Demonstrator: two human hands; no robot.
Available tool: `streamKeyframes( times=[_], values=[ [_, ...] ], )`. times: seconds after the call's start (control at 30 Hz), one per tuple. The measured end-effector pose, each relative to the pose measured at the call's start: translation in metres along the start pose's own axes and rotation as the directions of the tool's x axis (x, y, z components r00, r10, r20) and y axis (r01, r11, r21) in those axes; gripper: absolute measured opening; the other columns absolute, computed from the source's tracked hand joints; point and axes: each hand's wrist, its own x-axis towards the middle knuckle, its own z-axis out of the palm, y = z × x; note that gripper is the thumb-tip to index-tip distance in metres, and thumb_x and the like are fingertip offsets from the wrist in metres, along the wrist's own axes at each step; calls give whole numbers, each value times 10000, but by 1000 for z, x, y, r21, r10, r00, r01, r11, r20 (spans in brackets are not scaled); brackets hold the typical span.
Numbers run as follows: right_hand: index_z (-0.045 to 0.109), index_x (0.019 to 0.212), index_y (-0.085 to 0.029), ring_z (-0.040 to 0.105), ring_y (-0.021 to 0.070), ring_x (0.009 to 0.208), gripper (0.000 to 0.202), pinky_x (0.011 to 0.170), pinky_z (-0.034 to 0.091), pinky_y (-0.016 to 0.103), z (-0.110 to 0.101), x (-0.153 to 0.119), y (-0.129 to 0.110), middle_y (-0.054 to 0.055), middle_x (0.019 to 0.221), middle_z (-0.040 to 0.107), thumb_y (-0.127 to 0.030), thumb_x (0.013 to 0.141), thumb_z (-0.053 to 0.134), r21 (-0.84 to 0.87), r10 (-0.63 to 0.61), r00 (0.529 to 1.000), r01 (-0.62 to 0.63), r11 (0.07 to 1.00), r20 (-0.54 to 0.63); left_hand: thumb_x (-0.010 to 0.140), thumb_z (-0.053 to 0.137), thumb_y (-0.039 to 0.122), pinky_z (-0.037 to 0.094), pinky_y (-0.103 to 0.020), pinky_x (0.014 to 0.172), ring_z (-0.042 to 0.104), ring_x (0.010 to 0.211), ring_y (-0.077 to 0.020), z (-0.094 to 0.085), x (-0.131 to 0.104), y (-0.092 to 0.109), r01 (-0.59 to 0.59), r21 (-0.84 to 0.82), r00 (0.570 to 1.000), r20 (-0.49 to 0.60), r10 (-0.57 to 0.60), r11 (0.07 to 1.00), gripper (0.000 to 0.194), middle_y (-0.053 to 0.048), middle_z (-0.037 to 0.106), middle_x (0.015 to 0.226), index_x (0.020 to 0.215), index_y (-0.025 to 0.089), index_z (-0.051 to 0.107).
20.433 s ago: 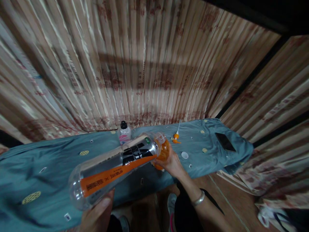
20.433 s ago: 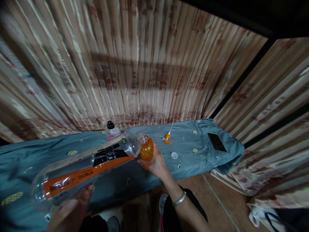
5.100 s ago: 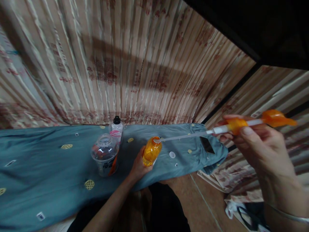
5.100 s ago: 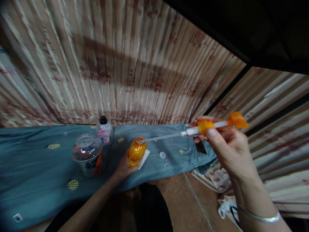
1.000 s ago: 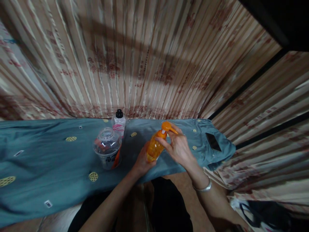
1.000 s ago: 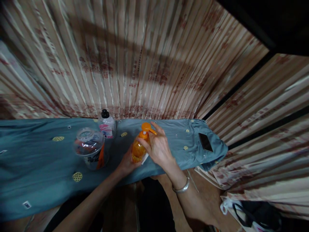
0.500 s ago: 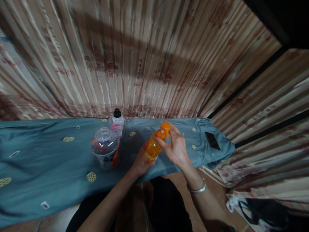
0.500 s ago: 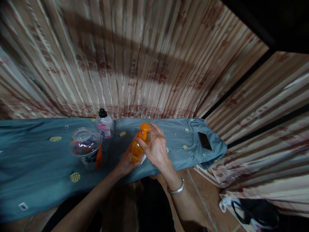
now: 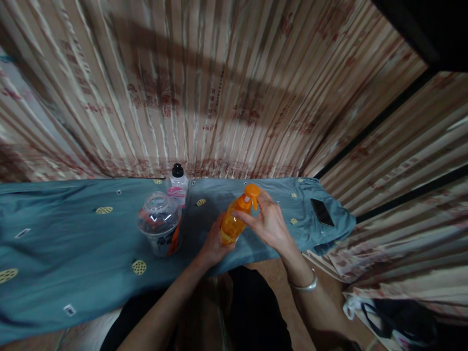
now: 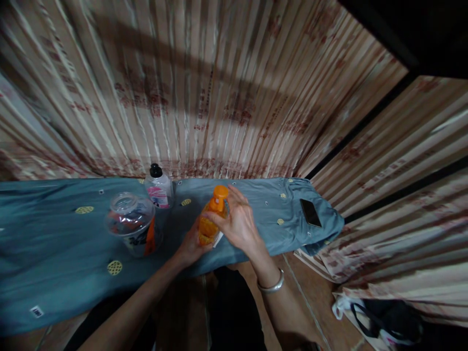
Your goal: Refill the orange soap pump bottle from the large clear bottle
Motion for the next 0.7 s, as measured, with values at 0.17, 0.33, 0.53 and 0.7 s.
streamKeyframes(
  times=[0.17, 0.33, 0.53, 0.7],
  values=[
    [775, 1310, -248, 793, 304, 1215, 349, 1069, 625, 423, -10, 1, 3, 82, 1304, 838, -478, 1056, 707, 118, -84, 975, 61, 991, 203, 1020, 786, 447, 611, -594, 1054, 712, 1254, -334, -2, 0, 2, -15, -11, 1000, 1, 15, 1000, 498, -136, 698, 1449, 1450, 223, 672],
    [800, 1240, -220, 765, 389, 1265, 424, 1142, 596, 534, -2, 4, 2, 155, 1297, 823, -524, 949, 850, -76, -25, 999, 23, 997, -26, 1023, 783, 448, 619, -585, 1042, 716, 1241, -329, 0, 0, 3, -5, -12, 1000, -8, 5, 1000, 485, -136, 697, 1450, 1439, 222, 678],
    [779, 1340, -260, 783, 319, 1252, 403, 1119, 611, 460, -20, 9, 3, 87, 1310, 834, -525, 1040, 733, 108, -109, 954, 82, 991, 281, 1025, 782, 446, 622, -584, 1038, 717, 1242, -329, 2, 0, 1, -4, -17, 1000, -13, 3, 1000, 484, -136, 696, 1452, 1440, 219, 678],
    [791, 1246, -223, 788, 352, 1196, 359, 1086, 611, 473, -9, -1, 3, 140, 1274, 828, -503, 1025, 750, -28, -47, 995, 50, 998, 92, 1024, 782, 445, 618, -586, 1045, 713, 1249, -330, 3, 1, 2, -11, -16, 1000, -14, 11, 1000, 495, -138, 690, 1464, 1456, 228, 670]
  ],
)
